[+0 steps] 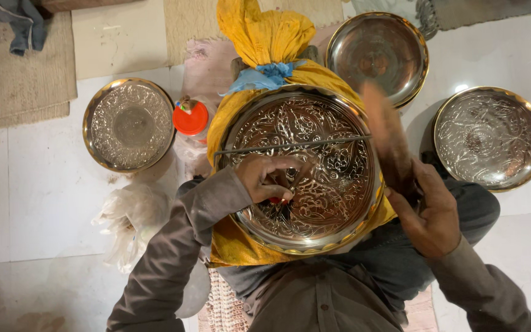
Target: The person sits cross-legged on the floor with an embossed brass plate on a yellow cloth pad in their lap. They first scrape gray filler out of the engraved recesses with a small hand tool, then hold a chisel against the design and tap it with a wooden mallet to refine the raised pattern, with other finished plates around them.
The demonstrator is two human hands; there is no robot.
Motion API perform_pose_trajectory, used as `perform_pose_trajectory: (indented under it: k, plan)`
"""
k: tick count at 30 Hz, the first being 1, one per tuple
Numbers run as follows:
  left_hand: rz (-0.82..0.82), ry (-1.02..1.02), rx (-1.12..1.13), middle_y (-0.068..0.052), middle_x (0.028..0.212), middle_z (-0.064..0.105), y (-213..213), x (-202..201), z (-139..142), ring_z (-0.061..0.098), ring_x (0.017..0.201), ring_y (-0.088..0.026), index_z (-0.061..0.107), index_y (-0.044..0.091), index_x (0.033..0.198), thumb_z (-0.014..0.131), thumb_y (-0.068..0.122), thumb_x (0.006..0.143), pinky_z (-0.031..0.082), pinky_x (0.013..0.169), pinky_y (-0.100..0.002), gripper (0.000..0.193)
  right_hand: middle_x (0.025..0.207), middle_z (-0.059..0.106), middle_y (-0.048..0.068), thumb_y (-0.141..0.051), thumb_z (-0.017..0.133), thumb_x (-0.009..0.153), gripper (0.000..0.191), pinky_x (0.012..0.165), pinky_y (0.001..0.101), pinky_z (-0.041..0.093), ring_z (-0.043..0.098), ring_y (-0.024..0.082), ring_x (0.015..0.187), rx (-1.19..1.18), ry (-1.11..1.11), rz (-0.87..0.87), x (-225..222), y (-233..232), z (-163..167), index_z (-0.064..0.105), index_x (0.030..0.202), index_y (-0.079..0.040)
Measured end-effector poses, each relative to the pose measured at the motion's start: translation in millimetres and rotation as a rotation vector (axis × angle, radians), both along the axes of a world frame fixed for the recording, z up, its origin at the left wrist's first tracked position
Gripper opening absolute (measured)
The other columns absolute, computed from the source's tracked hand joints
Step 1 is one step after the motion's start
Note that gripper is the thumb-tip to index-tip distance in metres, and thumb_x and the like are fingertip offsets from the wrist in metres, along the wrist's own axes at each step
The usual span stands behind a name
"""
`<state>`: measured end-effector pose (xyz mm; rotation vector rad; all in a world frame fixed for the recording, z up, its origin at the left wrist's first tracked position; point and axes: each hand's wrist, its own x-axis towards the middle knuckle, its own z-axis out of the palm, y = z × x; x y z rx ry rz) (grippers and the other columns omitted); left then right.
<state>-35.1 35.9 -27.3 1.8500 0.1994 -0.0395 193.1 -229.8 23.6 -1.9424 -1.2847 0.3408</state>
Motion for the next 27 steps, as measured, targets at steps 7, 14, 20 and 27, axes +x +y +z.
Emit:
perform_pose_trajectory:
  k: [7,14,20,27]
  plan:
    - [0.014,-0.204,-0.012,-0.014,0.132,0.07,-4,0,21,0.068,0.116,-0.017,0.057,0.002,0.142,0.079,0.024,0.093,0.055,0.101,-0.033,0.058,0.11,0.063,0.017,-0.008,0.069,0.085,0.06,0.08,0.0447,0.052,0.063,0.034,0.095,-0.169,-0.309,0.066,-1,-1,10,0.059,0.144,-0.014]
    - [0.008,0.065,0.021,-0.009,0.094,0.078,-10,-11,39,0.074,0.082,-0.013,0.064,0.006,0.132,0.083,0.024,0.084,0.058,0.075,-0.03,0.055,0.102,0.065,0.014,-0.017,0.078,0.077,0.067,0.075,0.0444,0.052,0.062,0.03,0.085,-0.35,-0.431,0.187,-13,-18,18,0.061,0.142,-0.019]
    - [-0.087,0.041,0.113,-0.009,0.093,0.078,-7,-1,23,0.075,0.08,-0.016,0.068,0.01,0.129,0.085,0.025,0.08,0.058,0.074,-0.032,0.054,0.105,0.065,0.013,-0.013,0.076,0.076,0.065,0.079,0.0429,0.053,0.063,0.03,0.09,-0.315,-0.45,0.121,-20,-19,24,0.063,0.139,-0.019]
    - [-0.051,-0.153,0.28,-0.015,0.127,0.073,-5,-4,2,0.075,0.102,-0.025,0.067,0.008,0.129,0.086,0.032,0.08,0.057,0.088,-0.036,0.058,0.112,0.063,0.016,-0.011,0.075,0.082,0.061,0.084,0.0412,0.054,0.065,0.03,0.097,-0.166,-0.203,-0.005,-16,-21,27,0.06,0.141,-0.015]
